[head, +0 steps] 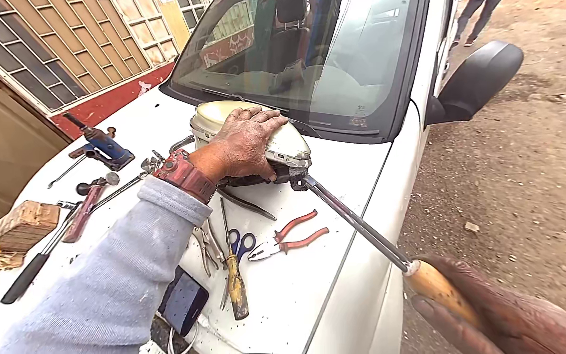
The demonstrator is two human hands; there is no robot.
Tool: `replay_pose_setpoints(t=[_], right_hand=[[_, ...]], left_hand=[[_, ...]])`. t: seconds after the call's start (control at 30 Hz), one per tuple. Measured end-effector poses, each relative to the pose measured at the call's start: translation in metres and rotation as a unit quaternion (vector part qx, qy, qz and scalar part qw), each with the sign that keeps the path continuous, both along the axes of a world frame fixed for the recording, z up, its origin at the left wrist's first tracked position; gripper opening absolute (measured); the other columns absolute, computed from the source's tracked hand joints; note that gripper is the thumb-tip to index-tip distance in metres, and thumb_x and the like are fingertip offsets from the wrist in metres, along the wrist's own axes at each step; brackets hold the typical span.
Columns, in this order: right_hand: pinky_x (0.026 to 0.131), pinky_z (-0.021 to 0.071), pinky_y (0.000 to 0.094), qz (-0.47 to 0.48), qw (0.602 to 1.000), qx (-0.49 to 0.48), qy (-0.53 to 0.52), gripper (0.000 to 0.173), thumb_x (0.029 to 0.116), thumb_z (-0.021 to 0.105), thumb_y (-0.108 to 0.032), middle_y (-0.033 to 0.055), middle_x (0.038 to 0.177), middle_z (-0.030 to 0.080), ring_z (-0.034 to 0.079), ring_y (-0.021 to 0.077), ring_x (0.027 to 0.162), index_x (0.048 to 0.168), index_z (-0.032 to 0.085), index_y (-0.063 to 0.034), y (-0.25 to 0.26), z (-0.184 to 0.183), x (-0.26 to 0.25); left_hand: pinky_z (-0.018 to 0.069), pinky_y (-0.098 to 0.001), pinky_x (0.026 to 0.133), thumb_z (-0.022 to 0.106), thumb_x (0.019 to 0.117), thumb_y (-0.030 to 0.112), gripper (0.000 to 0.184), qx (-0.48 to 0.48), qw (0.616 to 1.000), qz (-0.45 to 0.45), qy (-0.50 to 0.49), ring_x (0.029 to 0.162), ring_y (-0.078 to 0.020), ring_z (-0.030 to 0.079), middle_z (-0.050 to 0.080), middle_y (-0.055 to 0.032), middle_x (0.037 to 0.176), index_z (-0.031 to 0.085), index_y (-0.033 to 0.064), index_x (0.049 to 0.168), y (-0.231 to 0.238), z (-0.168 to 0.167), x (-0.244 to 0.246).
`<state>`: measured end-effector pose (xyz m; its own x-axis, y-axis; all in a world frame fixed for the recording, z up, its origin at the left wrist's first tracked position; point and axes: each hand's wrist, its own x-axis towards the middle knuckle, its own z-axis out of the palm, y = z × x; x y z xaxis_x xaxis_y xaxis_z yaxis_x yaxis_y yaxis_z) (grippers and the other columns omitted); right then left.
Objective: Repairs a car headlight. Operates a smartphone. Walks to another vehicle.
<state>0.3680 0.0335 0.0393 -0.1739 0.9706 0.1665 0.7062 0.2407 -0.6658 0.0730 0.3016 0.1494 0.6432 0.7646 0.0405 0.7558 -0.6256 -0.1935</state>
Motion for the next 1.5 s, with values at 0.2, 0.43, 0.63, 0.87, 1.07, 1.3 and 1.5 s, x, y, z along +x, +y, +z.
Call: replay_pose_setpoints(t=[0.2,0.43,0.63,0.87,1.07,1.3,1.5], right_hand=[[0.066,0.0576,0.0515,-0.003,1.0,0.001,0.017,0.047,0.1025,0.064,-0.035,0.0221,0.098,0.071,0.07,0.0312,0.078,0.133,0.059,0.0005,-0.004,-0.004,-0.002],[0.064,0.057,0.0497,-0.011,0.999,-0.004,0.031,0.046,0.1025,0.064,-0.034,0.0216,0.095,0.071,0.069,0.0298,0.075,0.133,0.06,0.0011,-0.004,-0.006,-0.003],[0.063,0.057,0.0488,-0.012,0.999,-0.004,0.039,0.046,0.1034,0.062,-0.034,0.0214,0.095,0.07,0.069,0.0292,0.075,0.132,0.059,0.0017,-0.007,-0.005,-0.007],[0.063,0.0565,0.0495,-0.01,0.999,-0.016,0.033,0.046,0.1037,0.062,-0.034,0.0212,0.093,0.071,0.069,0.0293,0.074,0.133,0.06,0.0014,-0.006,-0.007,-0.01],[0.061,0.0559,0.0502,0.0,0.999,-0.03,0.028,0.047,0.1038,0.061,-0.035,0.0206,0.092,0.07,0.068,0.0296,0.073,0.134,0.059,0.0001,-0.003,-0.002,-0.004],[0.058,0.0542,0.0514,0.01,0.999,-0.051,0.009,0.047,0.1043,0.059,-0.037,0.0202,0.088,0.069,0.067,0.0307,0.069,0.132,0.058,0.0001,-0.001,0.016,0.0],[0.056,0.0524,0.0525,0.014,0.998,-0.06,-0.011,0.047,0.1048,0.058,-0.039,0.0204,0.084,0.067,0.065,0.032,0.066,0.131,0.059,0.0003,0.0,0.026,0.003]], left_hand=[[0.0207,-0.0589,0.122,0.089,0.0585,0.064,0.118,-0.001,1.0,-0.001,0.0,0.153,-0.0307,0.03,0.036,0.0014,0.166,0.038,0.0301,0.16,0.001,0.0,0.0],[0.0213,-0.0589,0.121,0.089,0.06,0.064,0.117,-0.003,1.0,-0.006,-0.001,0.152,-0.0306,0.03,0.035,0.0021,0.166,0.038,0.0307,0.16,0.002,0.0,0.0],[0.0203,-0.0584,0.122,0.09,0.0586,0.062,0.118,-0.001,1.0,-0.007,-0.006,0.152,-0.0308,0.03,0.036,0.0008,0.165,0.039,0.0297,0.16,0.001,0.0,-0.001],[0.0229,-0.0588,0.12,0.088,0.0594,0.064,0.116,-0.003,1.0,-0.009,-0.011,0.152,-0.0296,0.031,0.036,0.0028,0.165,0.04,0.0297,0.159,0.002,-0.001,-0.002],[0.025,-0.0589,0.119,0.089,0.0583,0.063,0.116,0.001,1.0,-0.008,-0.015,0.151,-0.0291,0.033,0.039,0.0025,0.164,0.041,0.0282,0.159,0.003,-0.002,-0.001],[0.0259,-0.0569,0.119,0.089,0.0583,0.063,0.117,0.005,1.0,-0.008,-0.019,0.149,-0.0291,0.035,0.042,0.0006,0.162,0.04,0.0269,0.159,0.003,-0.002,-0.001],[0.0261,-0.0559,0.12,0.089,0.0591,0.063,0.117,0.009,1.0,-0.003,-0.015,0.149,-0.0289,0.036,0.044,-0.0001,0.161,0.04,0.0263,0.159,0.002,-0.002,0.0]])
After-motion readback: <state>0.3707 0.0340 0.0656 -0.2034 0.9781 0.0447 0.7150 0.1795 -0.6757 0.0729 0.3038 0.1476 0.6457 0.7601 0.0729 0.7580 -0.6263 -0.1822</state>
